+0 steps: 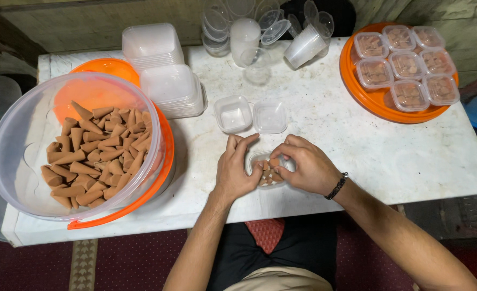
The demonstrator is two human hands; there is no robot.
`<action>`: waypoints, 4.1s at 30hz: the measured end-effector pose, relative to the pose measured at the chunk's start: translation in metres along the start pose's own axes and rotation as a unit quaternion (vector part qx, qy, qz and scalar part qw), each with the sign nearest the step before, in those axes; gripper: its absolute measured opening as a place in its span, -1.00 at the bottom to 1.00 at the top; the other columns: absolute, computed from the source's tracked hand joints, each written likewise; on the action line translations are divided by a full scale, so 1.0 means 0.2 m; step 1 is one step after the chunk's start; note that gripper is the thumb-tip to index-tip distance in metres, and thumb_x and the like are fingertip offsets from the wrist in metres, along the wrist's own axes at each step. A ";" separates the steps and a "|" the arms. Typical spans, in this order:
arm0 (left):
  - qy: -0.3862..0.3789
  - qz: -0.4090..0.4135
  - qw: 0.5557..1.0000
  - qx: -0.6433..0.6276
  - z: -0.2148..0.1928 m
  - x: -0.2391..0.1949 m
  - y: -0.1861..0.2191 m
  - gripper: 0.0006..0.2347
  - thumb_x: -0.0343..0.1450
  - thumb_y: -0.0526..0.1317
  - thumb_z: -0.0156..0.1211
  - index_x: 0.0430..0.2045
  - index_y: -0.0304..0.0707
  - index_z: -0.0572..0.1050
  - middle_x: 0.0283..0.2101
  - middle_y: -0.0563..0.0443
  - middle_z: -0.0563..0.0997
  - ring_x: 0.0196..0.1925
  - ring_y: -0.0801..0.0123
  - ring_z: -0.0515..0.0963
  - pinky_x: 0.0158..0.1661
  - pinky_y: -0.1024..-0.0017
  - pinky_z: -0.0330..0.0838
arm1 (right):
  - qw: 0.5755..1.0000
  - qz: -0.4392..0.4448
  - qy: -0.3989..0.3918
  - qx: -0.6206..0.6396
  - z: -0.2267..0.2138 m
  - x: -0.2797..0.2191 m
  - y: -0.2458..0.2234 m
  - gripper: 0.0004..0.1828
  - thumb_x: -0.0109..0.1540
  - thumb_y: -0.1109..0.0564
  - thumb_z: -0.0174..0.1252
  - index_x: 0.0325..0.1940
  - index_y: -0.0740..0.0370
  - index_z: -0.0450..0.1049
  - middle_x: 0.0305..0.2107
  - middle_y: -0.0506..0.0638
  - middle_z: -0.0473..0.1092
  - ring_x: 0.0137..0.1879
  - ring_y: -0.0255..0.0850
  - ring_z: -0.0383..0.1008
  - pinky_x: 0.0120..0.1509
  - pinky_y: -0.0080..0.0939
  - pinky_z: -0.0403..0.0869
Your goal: The person sits on the floor and repeatedly picks small brown cone-shaped snacks from a large bucket, placing them into small clear plastic containers. The filled containers are arranged on an orange tray to the right.
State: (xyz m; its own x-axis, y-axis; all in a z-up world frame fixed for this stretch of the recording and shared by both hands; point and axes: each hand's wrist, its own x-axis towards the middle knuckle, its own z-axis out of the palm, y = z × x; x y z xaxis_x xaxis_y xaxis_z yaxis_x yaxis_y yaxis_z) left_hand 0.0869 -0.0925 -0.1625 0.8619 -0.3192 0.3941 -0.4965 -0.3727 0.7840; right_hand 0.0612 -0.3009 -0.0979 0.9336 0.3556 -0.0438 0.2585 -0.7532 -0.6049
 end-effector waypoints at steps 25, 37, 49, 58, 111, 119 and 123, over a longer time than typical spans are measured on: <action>-0.030 -0.023 0.999 -0.003 0.01 0.00 -0.02 -0.49 0.23 -0.30 0.21 0.14 -0.24 0.45 -0.19 -0.03 0.31 -0.10 0.05 0.53 -0.08 0.10 0.49 | 0.999 -0.030 0.019 -0.018 0.04 -0.01 0.01 -0.77 0.16 0.17 0.27 -0.11 0.22 0.61 -0.46 -0.06 0.22 -0.30 -0.13 0.37 -0.17 -0.14 0.41; -0.023 -0.020 0.999 -0.009 -0.01 0.00 0.00 -0.54 0.25 -0.31 0.21 0.11 -0.26 0.46 -0.20 -0.04 0.31 -0.10 0.03 0.54 -0.10 0.09 0.50 | 0.998 -0.049 0.020 -0.030 0.04 -0.03 0.00 -0.84 0.15 0.20 0.26 -0.20 0.23 0.63 -0.48 -0.07 0.23 -0.32 -0.16 0.35 -0.19 -0.17 0.40; -0.028 -0.019 0.999 -0.006 -0.01 0.00 0.01 -0.52 0.25 -0.31 0.22 0.13 -0.24 0.46 -0.22 -0.03 0.31 -0.13 0.01 0.54 -0.11 0.07 0.49 | 0.999 -0.036 0.016 -0.025 0.00 -0.03 -0.02 -0.76 0.15 0.20 0.25 -0.11 0.23 0.62 -0.47 -0.06 0.23 -0.31 -0.13 0.35 -0.16 -0.13 0.40; -0.026 -0.024 0.999 -0.003 -0.01 0.00 0.01 -0.53 0.25 -0.29 0.22 0.12 -0.22 0.47 -0.23 -0.05 0.33 -0.13 -0.05 0.55 -0.12 0.04 0.50 | 0.999 -0.026 0.010 -0.036 0.02 -0.04 0.01 -0.76 0.16 0.19 0.24 -0.09 0.22 0.62 -0.47 -0.07 0.23 -0.30 -0.15 0.36 -0.15 -0.16 0.40; 0.116 0.209 0.970 0.054 -0.89 -0.16 0.76 -0.75 0.52 -0.21 0.13 0.02 -0.37 0.48 -0.28 -0.14 0.48 -0.31 0.21 0.53 -0.23 0.36 0.48 | 0.960 -0.246 0.130 0.016 -0.31 0.11 -0.78 -0.80 0.17 0.17 0.29 -0.11 0.18 0.63 -0.40 -0.04 0.41 -0.28 -0.27 0.46 -0.10 -0.34 0.47; 0.169 0.125 0.965 0.154 -1.43 0.01 0.55 -0.81 0.52 -0.37 -0.05 -0.07 -0.44 0.47 -0.22 -0.17 0.50 -0.23 0.18 0.50 -0.16 0.33 0.36 | 0.934 -0.347 0.081 -0.001 -0.28 0.47 -1.09 -0.81 0.23 0.16 0.25 -0.10 0.23 0.60 -0.39 -0.02 0.40 -0.27 -0.23 0.47 -0.12 -0.25 0.45; 0.184 -0.017 0.977 0.107 -1.48 0.05 0.35 -0.73 0.51 -0.25 -0.05 0.08 -0.24 0.43 -0.32 0.10 0.44 -0.32 0.43 0.41 -0.17 0.44 0.32 | 0.938 -0.331 -0.006 -0.107 -0.19 0.72 -1.15 -0.79 0.21 -0.01 0.22 -0.16 0.06 0.65 -0.41 -0.10 0.41 -0.24 -0.16 0.47 -0.15 -0.10 0.43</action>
State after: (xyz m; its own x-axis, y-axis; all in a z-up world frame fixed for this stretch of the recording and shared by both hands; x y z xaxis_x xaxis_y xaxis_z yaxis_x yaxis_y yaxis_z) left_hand 0.0908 0.1360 0.0383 0.8373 0.0169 0.5465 -0.4433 -0.5642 0.6965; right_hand 0.1451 -0.0976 0.0651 0.5492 0.7890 0.2754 0.8249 -0.4589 -0.3301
